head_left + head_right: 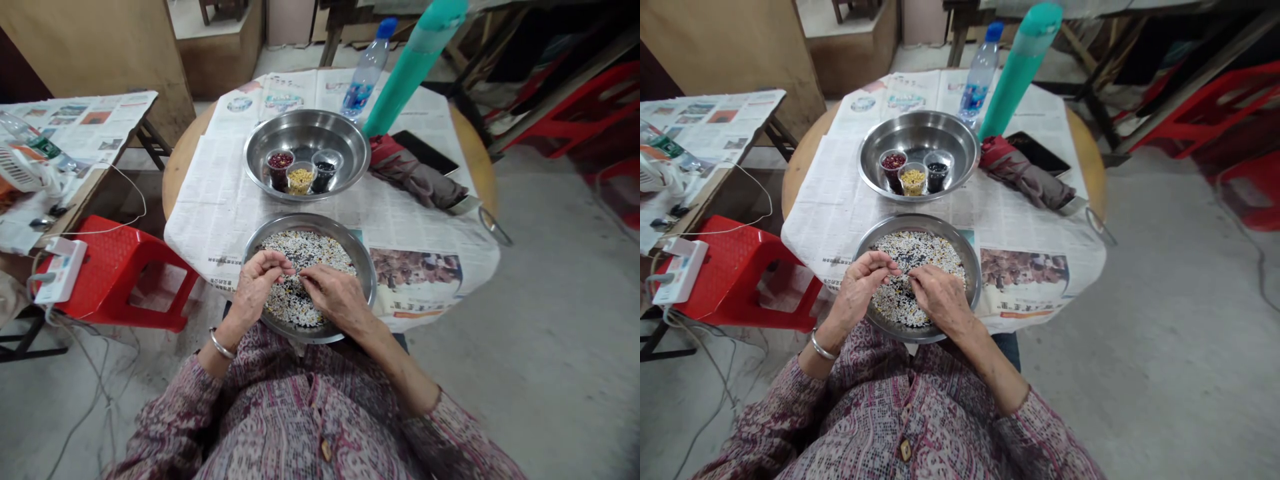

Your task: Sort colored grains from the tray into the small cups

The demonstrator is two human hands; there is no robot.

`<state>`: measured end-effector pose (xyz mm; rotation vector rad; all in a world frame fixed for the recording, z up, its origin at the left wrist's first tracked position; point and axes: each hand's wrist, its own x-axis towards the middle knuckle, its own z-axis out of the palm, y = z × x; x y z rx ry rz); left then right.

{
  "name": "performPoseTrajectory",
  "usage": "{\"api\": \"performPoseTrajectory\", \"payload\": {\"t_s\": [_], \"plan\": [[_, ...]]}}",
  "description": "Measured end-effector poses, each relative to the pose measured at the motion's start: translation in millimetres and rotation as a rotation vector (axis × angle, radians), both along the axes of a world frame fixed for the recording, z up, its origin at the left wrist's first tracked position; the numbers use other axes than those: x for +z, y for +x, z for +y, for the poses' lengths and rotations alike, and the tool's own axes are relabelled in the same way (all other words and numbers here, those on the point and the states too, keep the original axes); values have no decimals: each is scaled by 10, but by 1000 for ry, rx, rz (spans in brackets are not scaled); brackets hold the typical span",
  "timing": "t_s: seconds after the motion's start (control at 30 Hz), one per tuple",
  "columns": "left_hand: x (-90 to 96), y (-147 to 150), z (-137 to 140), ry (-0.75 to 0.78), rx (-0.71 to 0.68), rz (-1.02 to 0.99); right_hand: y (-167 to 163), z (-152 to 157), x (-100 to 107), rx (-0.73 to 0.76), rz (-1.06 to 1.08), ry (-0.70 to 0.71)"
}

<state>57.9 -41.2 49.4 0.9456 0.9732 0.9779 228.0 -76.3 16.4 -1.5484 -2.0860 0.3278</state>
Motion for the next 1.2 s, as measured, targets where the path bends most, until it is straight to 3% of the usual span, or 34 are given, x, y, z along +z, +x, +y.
{"api": "performPoseTrajectory", "payload": {"t_s": [0.3,0.6,0.8,0.93,1.2], "plan": [[-20,28,-37,-34,-6,-43,-30,0,-8,26,-144,-32],[-82,29,-70,-4,-88,58,-33,9,-19,14,-137,-82],[-111,36,-88,190,-129,281,-40,17,26,2,-160,-112],[-114,42,-83,306,-73,322,-34,18,29,23,-124,-77],[-57,28,-60,166,-34,224,15,15,-19,-85,28,30]]}}
